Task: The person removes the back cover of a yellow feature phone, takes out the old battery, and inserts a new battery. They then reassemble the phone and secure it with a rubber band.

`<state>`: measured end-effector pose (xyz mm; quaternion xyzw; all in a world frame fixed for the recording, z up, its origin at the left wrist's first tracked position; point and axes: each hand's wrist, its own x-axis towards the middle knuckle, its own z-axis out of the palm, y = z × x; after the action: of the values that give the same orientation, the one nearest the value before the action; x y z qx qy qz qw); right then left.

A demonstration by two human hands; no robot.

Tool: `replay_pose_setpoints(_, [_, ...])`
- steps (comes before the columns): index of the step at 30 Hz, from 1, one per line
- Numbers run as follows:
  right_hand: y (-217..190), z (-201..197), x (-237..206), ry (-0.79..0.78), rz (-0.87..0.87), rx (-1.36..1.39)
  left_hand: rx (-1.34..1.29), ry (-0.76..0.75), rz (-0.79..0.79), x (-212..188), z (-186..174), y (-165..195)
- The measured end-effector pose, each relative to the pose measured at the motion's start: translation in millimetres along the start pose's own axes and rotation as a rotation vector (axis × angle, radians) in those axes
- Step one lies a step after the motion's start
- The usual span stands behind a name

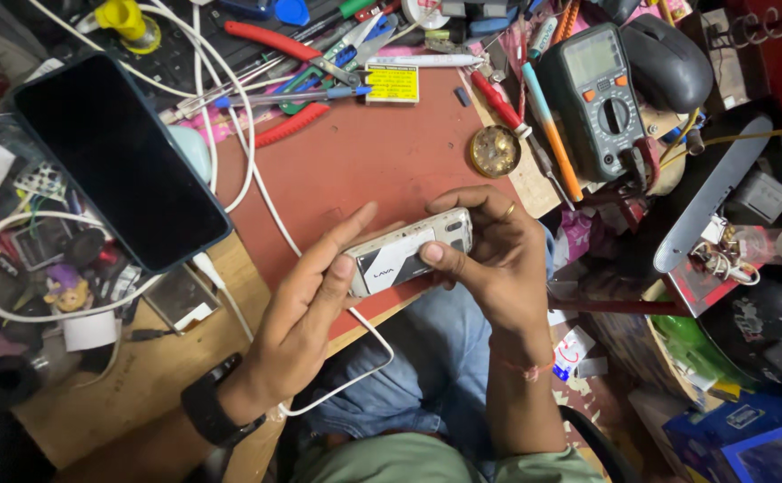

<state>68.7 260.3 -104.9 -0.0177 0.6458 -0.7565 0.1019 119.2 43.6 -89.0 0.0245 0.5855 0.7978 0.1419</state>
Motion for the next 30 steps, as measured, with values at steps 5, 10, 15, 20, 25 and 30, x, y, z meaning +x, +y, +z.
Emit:
replay_pose_setpoints(5, [-9,-1,6,-0.115,0.018,0.04,-0.027,-0.006,0.028,2,2,-4])
replay_pose_setpoints(10, [-35,-1,3,-0.29,-0.123,-0.312,0.05,-0.122,-0.087,1,3,-8])
replay_pose_setpoints(15, [-52,15,11,-0.355,-0.233,-0.433,0.007,-0.101,-0.065,-1,-2,-9])
replay_pose_setpoints(20, [-62,28,24,-0.305,-0.277,-0.412,0.033,0.091,-0.006,4,-7,-8])
replay_pose_setpoints(25, [-67,26,26,-0.317,-0.429,-0.614,-0.064,0.147,0.02,7,-18,-26])
replay_pose_setpoints(30, [-53,18,24,-0.366,-0.506,-0.584,-0.087,0.178,-0.078,17,-51,-72])
